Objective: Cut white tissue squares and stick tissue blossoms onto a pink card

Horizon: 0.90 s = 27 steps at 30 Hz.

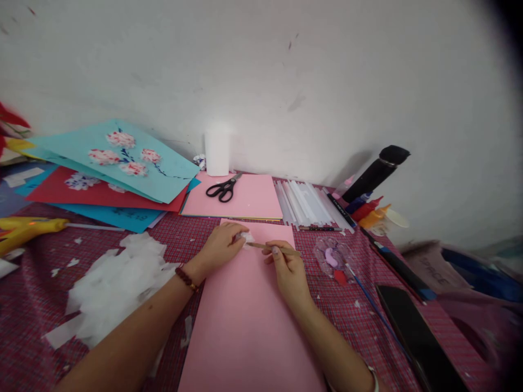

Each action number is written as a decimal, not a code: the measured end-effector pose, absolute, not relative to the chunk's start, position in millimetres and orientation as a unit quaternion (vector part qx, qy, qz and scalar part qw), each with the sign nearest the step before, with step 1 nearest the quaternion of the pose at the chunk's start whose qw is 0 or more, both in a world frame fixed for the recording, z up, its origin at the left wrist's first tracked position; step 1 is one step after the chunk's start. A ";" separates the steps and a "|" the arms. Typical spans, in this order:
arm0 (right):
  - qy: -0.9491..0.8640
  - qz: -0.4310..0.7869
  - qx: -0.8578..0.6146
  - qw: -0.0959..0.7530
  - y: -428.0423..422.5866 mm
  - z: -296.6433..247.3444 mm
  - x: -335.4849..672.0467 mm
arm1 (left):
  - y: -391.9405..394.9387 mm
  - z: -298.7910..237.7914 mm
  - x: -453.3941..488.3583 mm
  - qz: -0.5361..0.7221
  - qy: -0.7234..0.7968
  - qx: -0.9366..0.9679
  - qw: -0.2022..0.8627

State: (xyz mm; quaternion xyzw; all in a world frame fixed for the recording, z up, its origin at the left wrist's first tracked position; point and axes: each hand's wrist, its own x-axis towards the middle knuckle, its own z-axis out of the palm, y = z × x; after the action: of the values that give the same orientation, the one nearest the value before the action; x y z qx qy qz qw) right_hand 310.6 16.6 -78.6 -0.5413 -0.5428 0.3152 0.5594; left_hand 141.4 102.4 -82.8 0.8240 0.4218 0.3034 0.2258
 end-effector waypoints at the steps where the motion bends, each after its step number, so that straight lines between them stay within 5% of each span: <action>1: -0.542 0.313 -0.541 0.561 16.6 -78.3 310.7 | 102.8 -82.2 141.5 0.303 0.422 0.823 0.228; 18: -0.484 0.324 -0.523 0.622 15.0 -77.3 312.8 | 105.2 -84.0 147.0 0.284 0.433 0.832 0.199; 27: -0.517 0.319 -0.542 0.580 15.2 -78.2 313.2 | 102.4 -73.6 144.4 0.309 0.450 0.792 0.274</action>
State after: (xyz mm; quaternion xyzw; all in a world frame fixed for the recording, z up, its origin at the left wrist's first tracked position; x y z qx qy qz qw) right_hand 313.2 15.2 -78.2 -0.5421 -0.5173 0.3194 0.5801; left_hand 144.4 102.4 -73.6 0.7917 0.4504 0.3088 0.2738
